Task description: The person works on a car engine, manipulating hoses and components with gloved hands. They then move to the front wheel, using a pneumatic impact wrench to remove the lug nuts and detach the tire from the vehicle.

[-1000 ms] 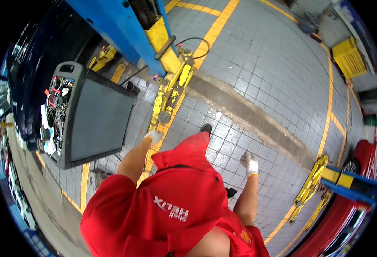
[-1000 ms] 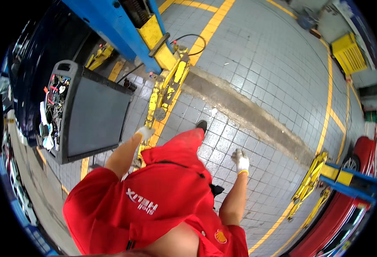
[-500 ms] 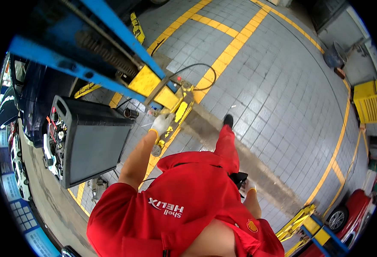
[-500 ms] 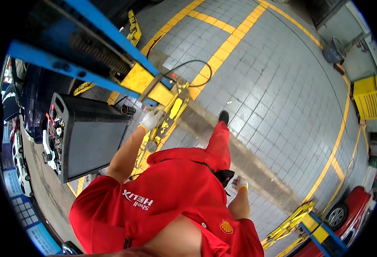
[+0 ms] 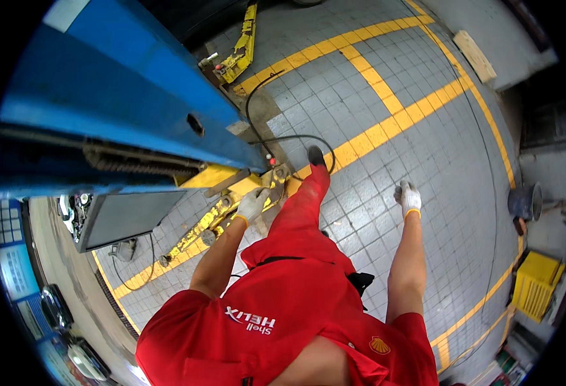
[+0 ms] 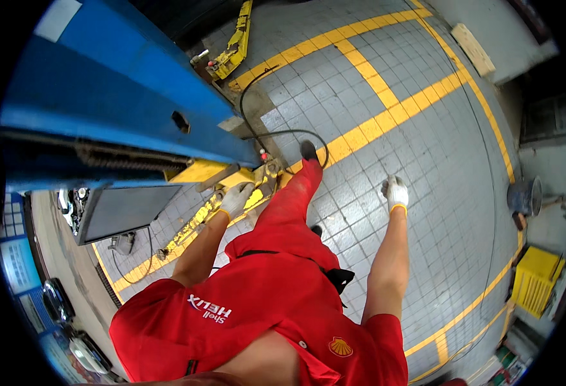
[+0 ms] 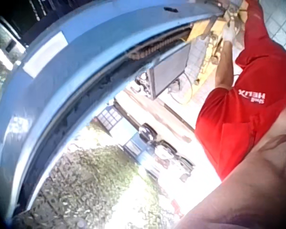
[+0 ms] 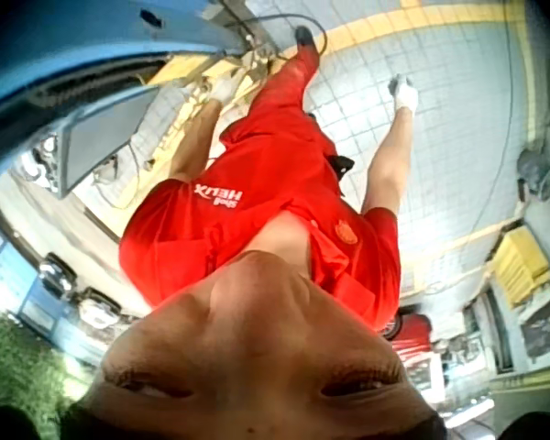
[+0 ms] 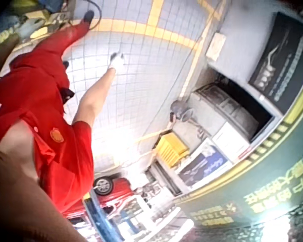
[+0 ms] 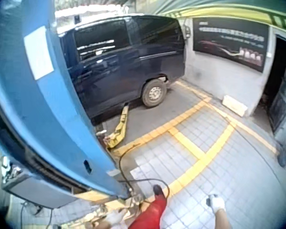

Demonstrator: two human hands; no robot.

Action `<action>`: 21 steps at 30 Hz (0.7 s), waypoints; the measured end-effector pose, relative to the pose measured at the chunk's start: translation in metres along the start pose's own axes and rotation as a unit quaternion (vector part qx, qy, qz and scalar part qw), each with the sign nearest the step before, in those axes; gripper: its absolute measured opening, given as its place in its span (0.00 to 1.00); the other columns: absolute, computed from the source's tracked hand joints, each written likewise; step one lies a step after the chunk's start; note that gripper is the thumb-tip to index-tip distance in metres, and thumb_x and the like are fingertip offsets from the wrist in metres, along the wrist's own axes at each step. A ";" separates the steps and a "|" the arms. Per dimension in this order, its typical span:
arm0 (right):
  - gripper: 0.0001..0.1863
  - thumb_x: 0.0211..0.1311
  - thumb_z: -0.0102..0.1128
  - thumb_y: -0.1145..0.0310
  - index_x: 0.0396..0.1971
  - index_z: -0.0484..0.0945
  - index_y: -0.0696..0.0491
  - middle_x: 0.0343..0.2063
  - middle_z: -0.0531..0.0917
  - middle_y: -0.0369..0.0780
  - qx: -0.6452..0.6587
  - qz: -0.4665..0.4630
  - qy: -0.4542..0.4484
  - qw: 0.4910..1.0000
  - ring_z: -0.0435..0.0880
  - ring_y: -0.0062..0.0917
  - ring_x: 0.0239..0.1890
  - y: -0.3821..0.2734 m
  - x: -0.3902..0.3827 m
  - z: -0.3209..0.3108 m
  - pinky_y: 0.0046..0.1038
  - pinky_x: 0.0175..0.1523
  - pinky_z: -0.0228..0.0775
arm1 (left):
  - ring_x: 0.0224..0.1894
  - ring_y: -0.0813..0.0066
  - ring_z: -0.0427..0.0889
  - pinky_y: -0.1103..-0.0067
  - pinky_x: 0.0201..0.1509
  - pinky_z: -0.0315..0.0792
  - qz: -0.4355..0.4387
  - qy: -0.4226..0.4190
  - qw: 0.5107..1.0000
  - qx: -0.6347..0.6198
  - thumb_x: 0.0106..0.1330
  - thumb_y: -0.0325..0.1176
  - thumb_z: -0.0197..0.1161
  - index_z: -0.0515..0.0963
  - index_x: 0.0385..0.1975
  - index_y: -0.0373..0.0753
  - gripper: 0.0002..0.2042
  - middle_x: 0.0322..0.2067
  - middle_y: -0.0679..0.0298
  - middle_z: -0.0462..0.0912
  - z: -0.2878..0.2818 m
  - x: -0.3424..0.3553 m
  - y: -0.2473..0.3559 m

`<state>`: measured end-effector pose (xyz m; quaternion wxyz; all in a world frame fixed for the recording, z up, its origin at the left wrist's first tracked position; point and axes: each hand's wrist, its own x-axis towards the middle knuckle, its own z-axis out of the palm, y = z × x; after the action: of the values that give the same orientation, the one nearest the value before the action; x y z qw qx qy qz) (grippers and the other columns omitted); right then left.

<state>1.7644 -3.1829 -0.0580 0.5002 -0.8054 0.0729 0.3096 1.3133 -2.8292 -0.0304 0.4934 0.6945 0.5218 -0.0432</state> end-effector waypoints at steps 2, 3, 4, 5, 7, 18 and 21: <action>0.21 0.76 0.58 0.54 0.52 0.80 0.57 0.34 0.88 0.40 0.005 -0.024 -0.051 0.998 0.86 0.24 0.29 -0.065 0.047 0.057 0.28 0.36 0.79 | 0.59 0.56 0.86 0.68 0.65 0.75 0.003 0.048 0.996 -0.072 0.76 0.54 0.58 0.82 0.60 0.36 0.27 0.54 0.49 0.88 0.001 0.066 0.025; 0.22 0.75 0.58 0.53 0.53 0.80 0.58 0.32 0.87 0.39 -0.023 -0.032 -0.076 0.996 0.84 0.23 0.30 -0.094 0.067 0.087 0.28 0.36 0.78 | 0.61 0.53 0.84 0.67 0.65 0.75 -0.006 0.115 0.993 -0.027 0.76 0.54 0.59 0.82 0.60 0.37 0.26 0.55 0.48 0.87 -0.008 0.098 0.053; 0.22 0.75 0.58 0.53 0.55 0.79 0.58 0.32 0.86 0.39 -0.027 -0.032 -0.114 0.993 0.84 0.23 0.30 -0.111 0.094 0.109 0.28 0.36 0.78 | 0.61 0.52 0.84 0.66 0.66 0.74 -0.024 0.151 0.987 -0.048 0.76 0.53 0.59 0.81 0.60 0.37 0.26 0.56 0.47 0.86 -0.021 0.136 0.086; 0.23 0.75 0.59 0.54 0.56 0.79 0.58 0.32 0.86 0.38 -0.031 -0.029 -0.154 0.987 0.83 0.22 0.30 -0.125 0.121 0.134 0.28 0.36 0.78 | 0.62 0.50 0.83 0.65 0.66 0.74 -0.044 0.187 0.979 -0.068 0.76 0.53 0.60 0.81 0.61 0.37 0.26 0.57 0.46 0.85 -0.035 0.175 0.114; 0.23 0.77 0.58 0.56 0.59 0.76 0.59 0.33 0.84 0.38 -0.039 -0.005 -0.164 0.986 0.81 0.22 0.29 -0.145 0.168 0.187 0.27 0.35 0.78 | 0.63 0.46 0.81 0.63 0.68 0.73 -0.022 0.258 0.953 -0.158 0.76 0.54 0.59 0.81 0.61 0.37 0.27 0.58 0.44 0.84 -0.064 0.258 0.152; 0.30 0.73 0.59 0.49 0.62 0.79 0.60 0.47 0.88 0.46 -0.218 0.020 -0.362 0.906 0.89 0.31 0.47 -0.310 0.414 0.536 0.32 0.50 0.81 | 0.55 0.53 0.81 0.61 0.62 0.72 0.093 0.506 0.800 0.308 0.73 0.40 0.64 0.82 0.50 0.41 0.13 0.50 0.54 0.85 -0.296 0.590 0.202; 0.31 0.75 0.61 0.50 0.68 0.72 0.56 0.48 0.89 0.43 -0.116 0.164 -0.404 0.893 0.90 0.32 0.45 -0.295 0.494 0.676 0.37 0.52 0.84 | 0.55 0.49 0.81 0.58 0.63 0.71 0.019 0.469 0.815 0.340 0.72 0.37 0.60 0.87 0.45 0.45 0.10 0.46 0.54 0.87 -0.297 0.638 0.167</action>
<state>1.9967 -2.3684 -0.3246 0.3315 -0.6401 -0.0407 0.6919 1.5947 -2.1712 -0.1388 -0.0779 0.7640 0.6288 0.1218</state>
